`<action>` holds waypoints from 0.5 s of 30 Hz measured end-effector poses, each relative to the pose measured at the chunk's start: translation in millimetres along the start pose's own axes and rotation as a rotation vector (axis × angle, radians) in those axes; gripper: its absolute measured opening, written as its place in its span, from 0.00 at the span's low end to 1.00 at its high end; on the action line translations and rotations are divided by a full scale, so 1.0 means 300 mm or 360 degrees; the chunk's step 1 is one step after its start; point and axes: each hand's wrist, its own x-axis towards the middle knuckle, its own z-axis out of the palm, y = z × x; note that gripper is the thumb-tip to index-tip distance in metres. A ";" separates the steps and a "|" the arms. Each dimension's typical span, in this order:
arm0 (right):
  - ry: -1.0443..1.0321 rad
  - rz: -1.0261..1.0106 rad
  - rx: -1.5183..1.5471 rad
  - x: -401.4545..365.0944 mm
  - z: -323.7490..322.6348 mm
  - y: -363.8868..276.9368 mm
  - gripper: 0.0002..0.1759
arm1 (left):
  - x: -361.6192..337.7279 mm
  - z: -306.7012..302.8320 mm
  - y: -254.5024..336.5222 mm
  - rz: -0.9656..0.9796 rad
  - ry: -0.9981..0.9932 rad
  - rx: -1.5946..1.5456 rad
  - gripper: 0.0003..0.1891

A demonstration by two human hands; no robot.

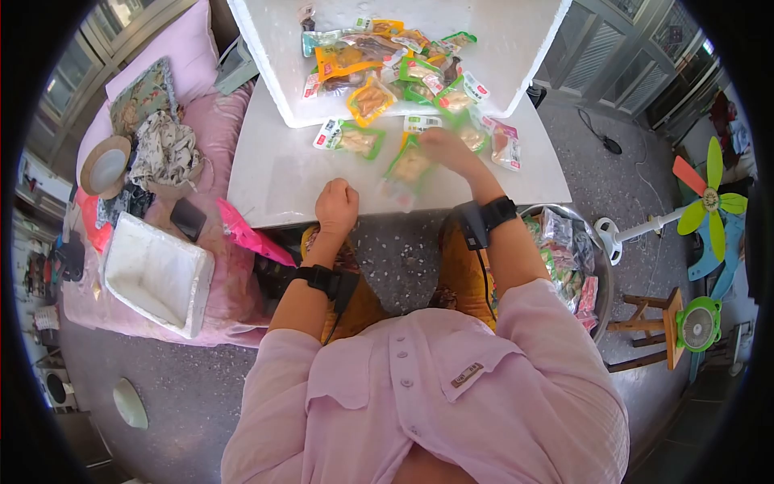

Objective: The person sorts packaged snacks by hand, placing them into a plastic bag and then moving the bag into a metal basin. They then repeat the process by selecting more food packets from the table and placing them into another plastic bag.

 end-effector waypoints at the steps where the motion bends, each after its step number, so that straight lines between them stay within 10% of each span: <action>1: -0.0019 -0.0047 -0.0136 0.033 0.023 -0.006 0.10 | 0.000 0.005 -0.004 -0.0001 -0.0005 0.0017 0.03; 8: 0.0772 -0.0028 -0.0160 0.117 0.195 -0.011 0.14 | 0.000 0.009 0.001 0.0040 -0.0022 0.0107 0.05; 15: 0.0562 -0.0091 -0.0712 -0.063 0.268 0.012 0.18 | -0.002 0.002 0.015 0.0056 0.0038 0.0114 0.03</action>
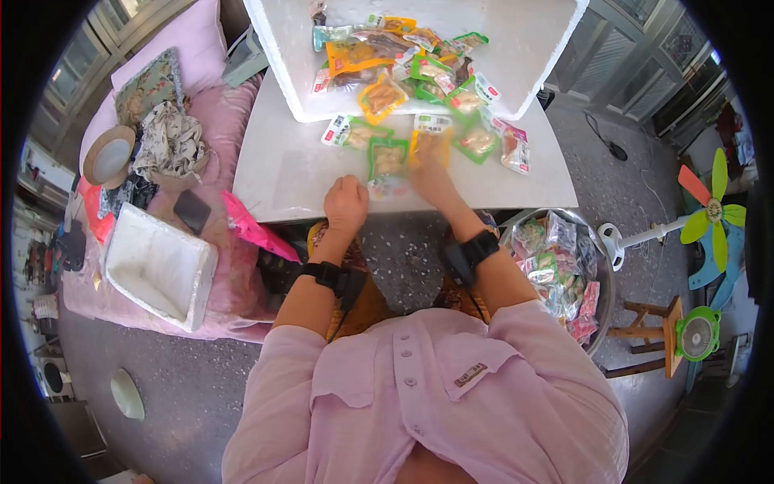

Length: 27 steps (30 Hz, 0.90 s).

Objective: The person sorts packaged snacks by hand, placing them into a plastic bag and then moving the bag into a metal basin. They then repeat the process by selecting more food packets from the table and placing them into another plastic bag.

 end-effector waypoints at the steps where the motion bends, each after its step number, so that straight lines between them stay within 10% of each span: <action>1: -0.0250 0.0100 -0.0008 -0.017 -0.020 -0.026 0.19 | 0.000 0.004 -0.005 0.0006 0.0009 -0.0002 0.03; 8: -0.0528 0.0375 -0.0104 0.008 -0.027 -0.132 0.23 | -0.002 0.011 -0.016 0.0015 -0.0008 -0.0008 0.04; 11: -0.0121 0.0336 0.0263 0.005 0.059 -0.080 0.18 | 0.003 -0.012 0.000 -0.0017 -0.0054 -0.0058 0.04; 17: -0.0137 0.1110 0.2118 -0.020 0.110 -0.094 0.10 | 0.003 -0.006 -0.003 -0.0009 -0.0082 0.0016 0.06; 27: -0.0033 0.0796 0.1039 -0.033 0.126 -0.125 0.11 | 0.009 -0.016 -0.012 -0.0117 -0.0279 -0.0068 0.06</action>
